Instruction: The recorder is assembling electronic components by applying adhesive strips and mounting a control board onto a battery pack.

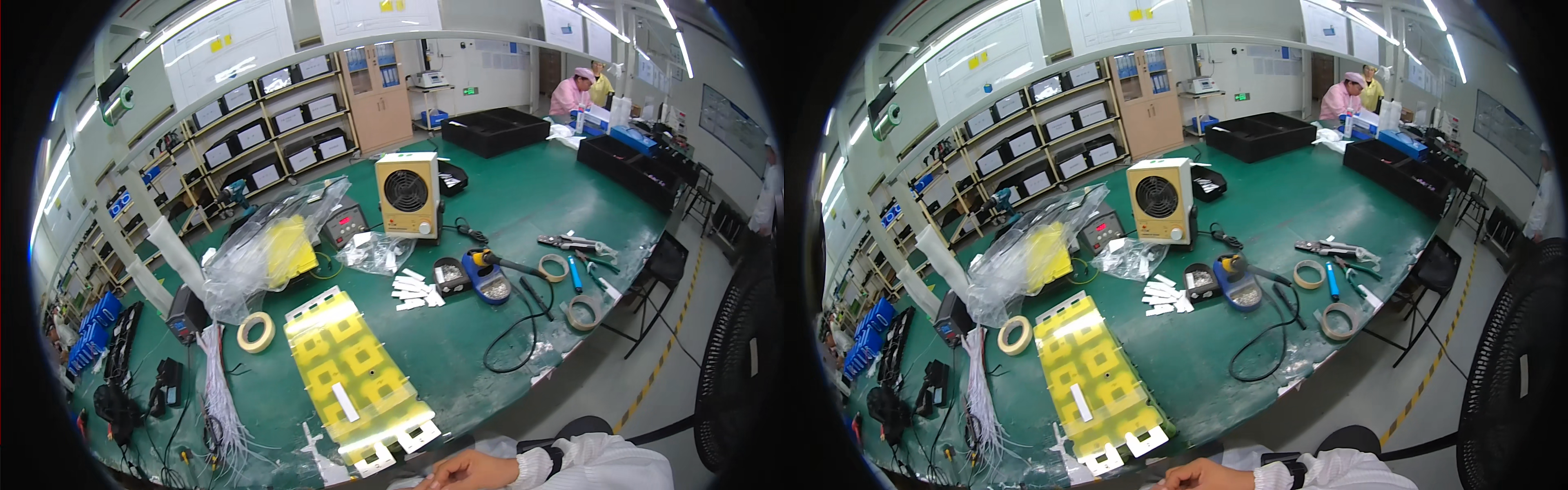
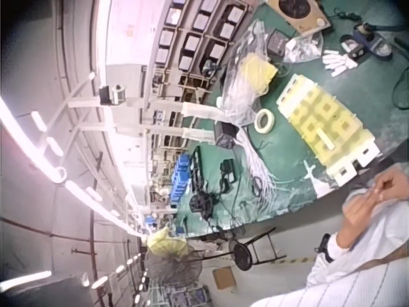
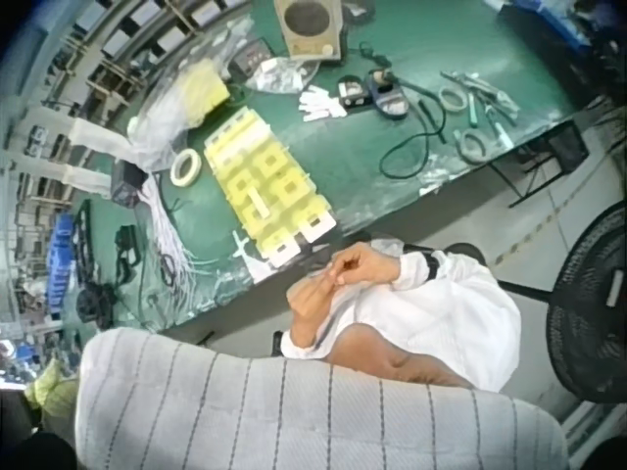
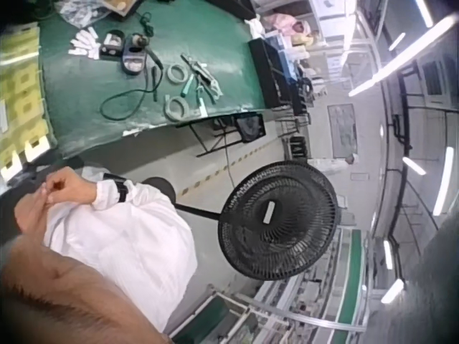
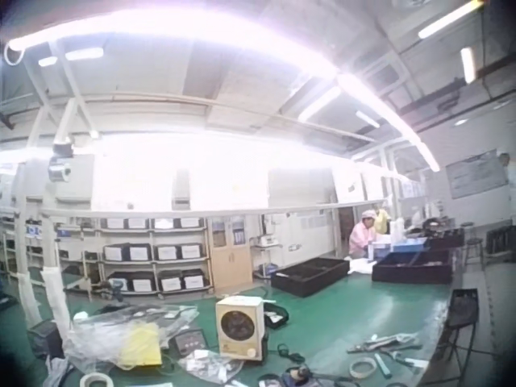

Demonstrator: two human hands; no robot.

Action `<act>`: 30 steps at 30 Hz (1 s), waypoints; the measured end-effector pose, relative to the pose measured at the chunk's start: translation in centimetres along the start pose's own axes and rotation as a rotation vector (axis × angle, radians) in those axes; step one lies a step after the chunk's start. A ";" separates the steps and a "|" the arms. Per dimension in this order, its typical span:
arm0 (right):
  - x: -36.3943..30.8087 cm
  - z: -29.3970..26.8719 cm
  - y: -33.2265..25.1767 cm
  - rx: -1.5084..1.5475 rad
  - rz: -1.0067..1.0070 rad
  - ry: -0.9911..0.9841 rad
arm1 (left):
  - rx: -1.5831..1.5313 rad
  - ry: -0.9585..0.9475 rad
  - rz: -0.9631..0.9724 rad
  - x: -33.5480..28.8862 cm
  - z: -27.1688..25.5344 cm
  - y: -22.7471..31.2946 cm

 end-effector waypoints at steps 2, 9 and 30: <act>0.1 -0.3 0.6 0.125 0.056 -0.042 | 0.009 0.017 0.038 0.5 -0.1 0.4; -0.8 -3.5 -4.5 -0.473 0.070 -0.063 | -1.413 0.415 -0.153 -1.3 -2.2 -1.5; 25.4 -33.1 -21.7 -1.357 0.012 1.055 | -1.007 0.164 -0.901 -8.9 4.6 -4.0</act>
Point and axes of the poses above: each hand's wrist, its own x-axis towards the middle knuckle, its own z-axis out of the palm, y = z × x, the point moved 8 cm from there along x, towards the middle knuckle, and after that the axes turned 11 degrees about z, right-handed, at the moved point
